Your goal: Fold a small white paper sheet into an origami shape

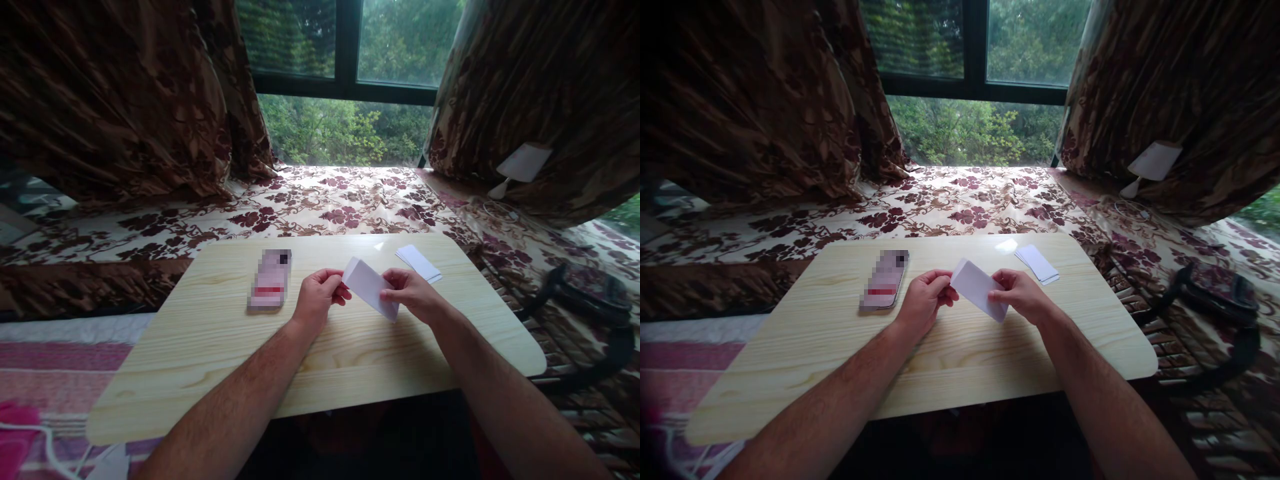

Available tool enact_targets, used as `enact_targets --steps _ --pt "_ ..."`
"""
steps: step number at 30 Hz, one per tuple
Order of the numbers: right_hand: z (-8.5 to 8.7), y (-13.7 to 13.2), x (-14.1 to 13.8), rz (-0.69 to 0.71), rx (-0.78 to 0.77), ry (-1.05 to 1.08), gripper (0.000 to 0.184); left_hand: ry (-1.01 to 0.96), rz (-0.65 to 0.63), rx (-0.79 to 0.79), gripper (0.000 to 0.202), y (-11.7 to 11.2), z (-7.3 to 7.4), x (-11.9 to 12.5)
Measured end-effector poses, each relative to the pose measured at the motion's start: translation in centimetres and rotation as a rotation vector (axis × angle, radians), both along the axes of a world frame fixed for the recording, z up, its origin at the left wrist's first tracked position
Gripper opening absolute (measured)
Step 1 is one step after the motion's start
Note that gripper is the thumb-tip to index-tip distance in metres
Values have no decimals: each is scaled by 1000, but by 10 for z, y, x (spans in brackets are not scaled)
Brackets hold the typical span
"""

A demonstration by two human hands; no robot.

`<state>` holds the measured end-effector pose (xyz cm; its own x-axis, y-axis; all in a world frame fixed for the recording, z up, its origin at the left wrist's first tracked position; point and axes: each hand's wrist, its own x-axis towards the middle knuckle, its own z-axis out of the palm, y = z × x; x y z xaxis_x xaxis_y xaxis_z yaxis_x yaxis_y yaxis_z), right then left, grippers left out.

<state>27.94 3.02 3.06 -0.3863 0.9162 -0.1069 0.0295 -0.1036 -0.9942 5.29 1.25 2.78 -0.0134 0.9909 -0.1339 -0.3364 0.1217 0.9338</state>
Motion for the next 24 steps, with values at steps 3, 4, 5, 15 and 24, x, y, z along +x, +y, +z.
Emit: enact_targets --steps 3,4,5,15,24 --pt "1 0 -3 2 6 -27 32 3 3 -5 22 0 0 -3" --pt "1 0 -3 1 8 -40 32 -5 4 -5 23 0 0 -4" --pt "1 0 -4 3 8 -50 32 -12 5 -3 24 0 0 -5" --pt "-1 -2 -6 67 -10 -75 33 99 68 74 18 1 -9 -5" --pt "1 0 -1 -7 0 -133 29 163 296 180 21 5 -12 -10"
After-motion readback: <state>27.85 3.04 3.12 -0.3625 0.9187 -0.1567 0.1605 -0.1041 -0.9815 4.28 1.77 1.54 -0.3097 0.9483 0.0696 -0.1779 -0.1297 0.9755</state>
